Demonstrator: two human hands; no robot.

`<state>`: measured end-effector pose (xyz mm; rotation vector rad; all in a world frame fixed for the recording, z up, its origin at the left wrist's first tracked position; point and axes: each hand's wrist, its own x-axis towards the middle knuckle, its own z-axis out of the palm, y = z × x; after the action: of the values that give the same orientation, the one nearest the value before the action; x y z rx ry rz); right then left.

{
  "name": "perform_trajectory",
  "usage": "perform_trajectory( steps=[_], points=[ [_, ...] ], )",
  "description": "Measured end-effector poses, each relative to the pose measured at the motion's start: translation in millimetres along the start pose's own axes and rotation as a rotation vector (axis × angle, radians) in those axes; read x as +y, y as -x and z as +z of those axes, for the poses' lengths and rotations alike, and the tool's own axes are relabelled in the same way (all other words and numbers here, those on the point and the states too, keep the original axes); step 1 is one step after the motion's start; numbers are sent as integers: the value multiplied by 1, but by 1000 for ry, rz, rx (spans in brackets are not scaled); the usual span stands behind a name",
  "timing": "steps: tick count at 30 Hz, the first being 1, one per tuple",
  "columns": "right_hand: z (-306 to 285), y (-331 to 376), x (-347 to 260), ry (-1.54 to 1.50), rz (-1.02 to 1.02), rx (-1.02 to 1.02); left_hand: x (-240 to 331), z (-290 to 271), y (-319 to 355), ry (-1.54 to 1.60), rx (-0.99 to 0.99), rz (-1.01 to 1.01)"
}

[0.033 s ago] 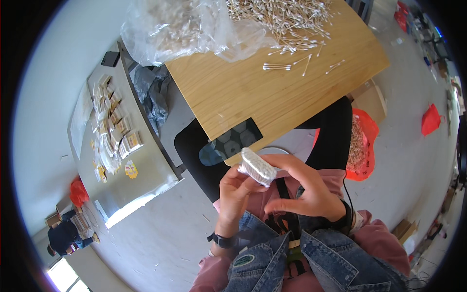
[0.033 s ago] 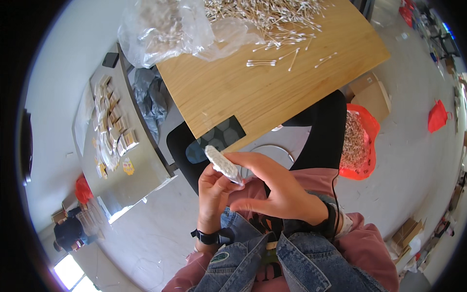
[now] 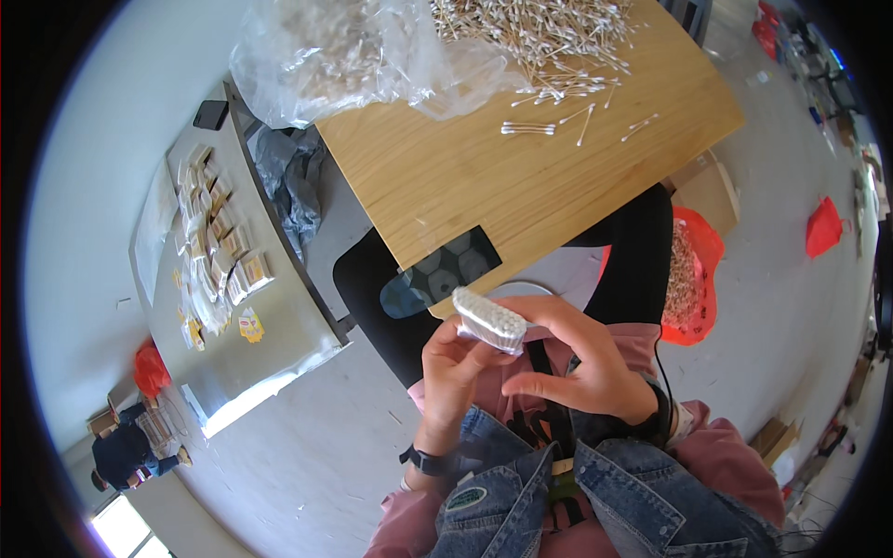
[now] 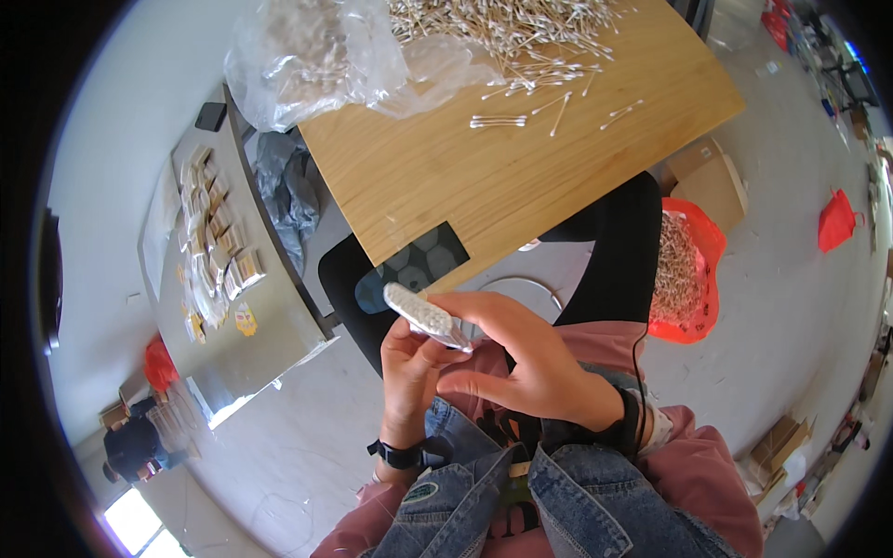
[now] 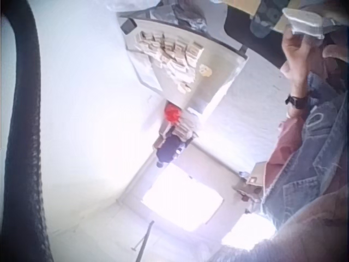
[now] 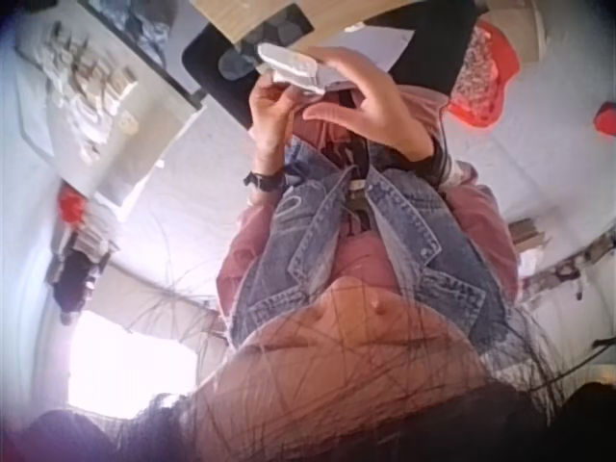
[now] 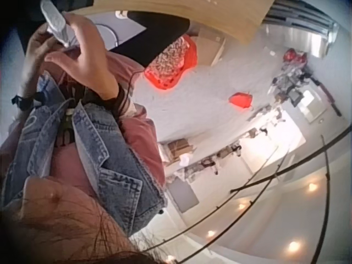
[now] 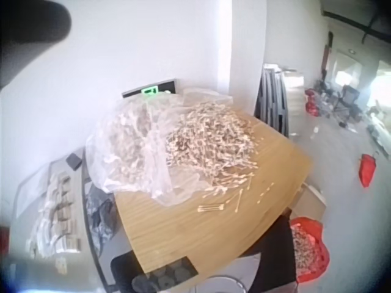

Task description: Packing cotton swabs into small plastic bags.

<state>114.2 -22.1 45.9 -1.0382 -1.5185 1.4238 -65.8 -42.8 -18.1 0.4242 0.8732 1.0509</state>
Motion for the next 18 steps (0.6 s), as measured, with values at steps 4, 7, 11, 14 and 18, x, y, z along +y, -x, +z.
perform_trajectory(
  steps=[4, 7, 11, 14, 18],
  points=[
    [6, 2, 2, 100, 18, 126, -7, 5, 6, -212, -8, 112],
    [3, 2, 7, 220, -152, 99, -6, 4, 9, -336, -49, 191],
    [1, 3, 2, 187, -216, 30, 1, 10, 11, -344, -78, 219],
    [0, 2, -4, 179, -231, -1, 2, 6, 12, -278, -115, 169],
    [0, 2, -4, 204, -278, -7, 0, 7, 11, -325, -114, 231]
  ],
)
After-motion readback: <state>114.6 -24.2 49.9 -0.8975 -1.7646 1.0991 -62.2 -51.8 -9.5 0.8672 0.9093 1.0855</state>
